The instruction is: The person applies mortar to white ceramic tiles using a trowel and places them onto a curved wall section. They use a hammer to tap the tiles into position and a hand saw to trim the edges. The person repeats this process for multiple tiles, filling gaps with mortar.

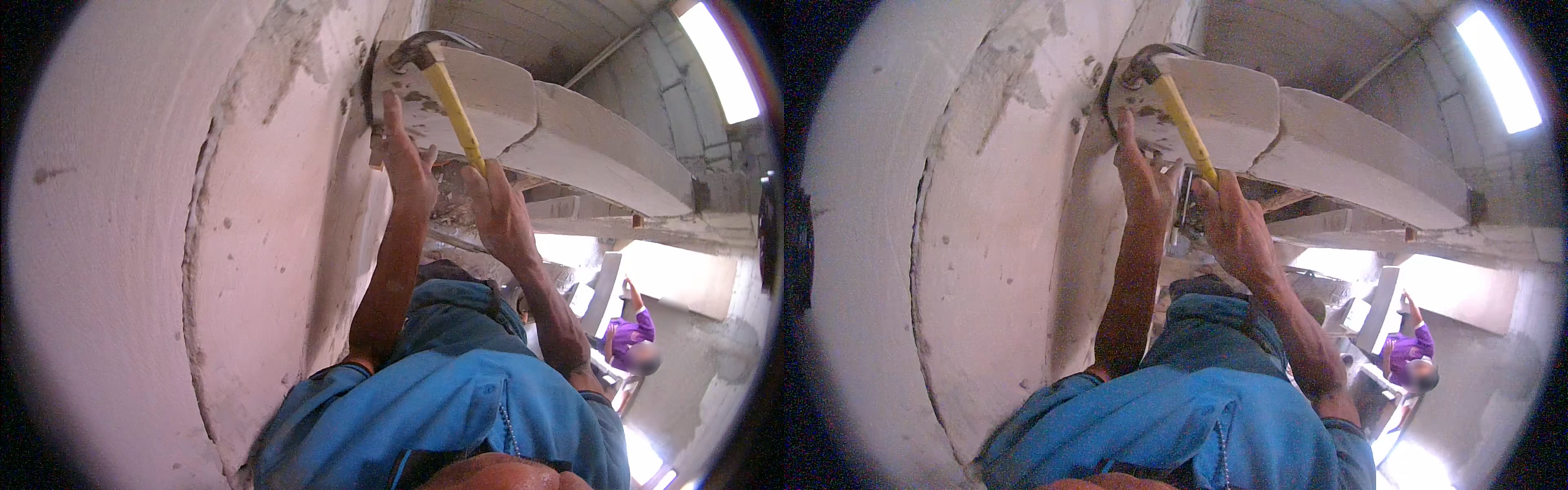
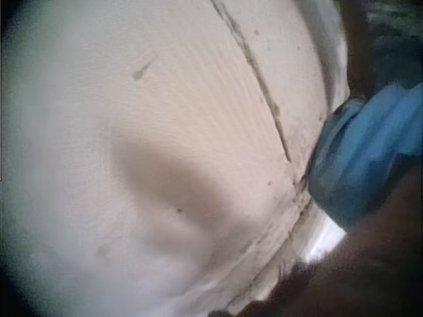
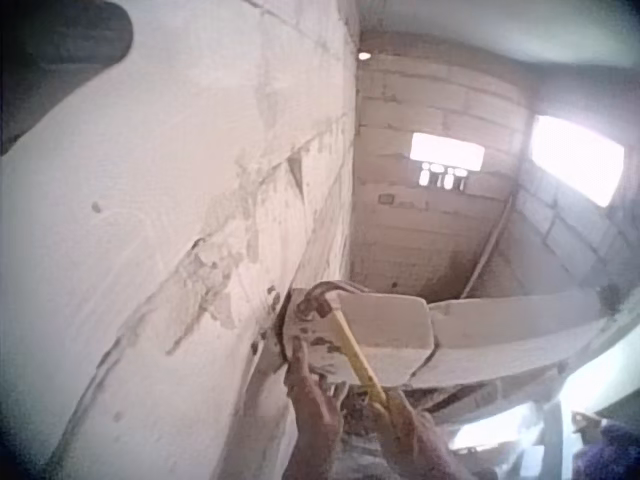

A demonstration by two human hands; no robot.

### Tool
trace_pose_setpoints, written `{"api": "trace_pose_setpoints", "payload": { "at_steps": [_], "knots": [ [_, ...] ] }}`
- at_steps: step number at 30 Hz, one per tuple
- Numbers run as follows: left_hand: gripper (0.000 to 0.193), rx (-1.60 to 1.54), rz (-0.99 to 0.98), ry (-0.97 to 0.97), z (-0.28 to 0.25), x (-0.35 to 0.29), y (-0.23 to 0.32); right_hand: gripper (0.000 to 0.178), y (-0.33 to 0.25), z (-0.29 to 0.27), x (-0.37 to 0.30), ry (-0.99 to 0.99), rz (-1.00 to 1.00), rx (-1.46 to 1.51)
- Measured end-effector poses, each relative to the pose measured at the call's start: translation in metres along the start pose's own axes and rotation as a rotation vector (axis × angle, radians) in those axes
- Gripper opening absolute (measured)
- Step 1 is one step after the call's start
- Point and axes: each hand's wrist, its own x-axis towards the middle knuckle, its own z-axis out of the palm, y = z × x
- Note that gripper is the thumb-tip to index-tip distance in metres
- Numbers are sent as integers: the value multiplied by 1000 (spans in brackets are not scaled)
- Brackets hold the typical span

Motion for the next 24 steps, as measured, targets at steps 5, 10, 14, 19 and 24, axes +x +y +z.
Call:
{"api": "trace_pose_setpoints", "payload": {
  "at_steps": [5, 10, 14, 19, 24],
  "knots": [
    [85, -126, -77, 33, -3, 2, 3, 36, 0, 2, 4, -37, 51, 3],
    [98, -103, -147, 31, -8, 3, 2, 29, -17, -16, -2, 88, -73, 91],
    [92, -157, -165, 72, 1, -13, 2, 26, 23, 4, 3, 21, -74, 58],
    [85, -120, -43, 22, -8, -10, -1, 29, 15, 2, 8, -13, -131, 76],
    [76, 237, 284, 269, 31, -43, 14, 31, 13, -11, 7, -94, 13, 96]
  ]
}}
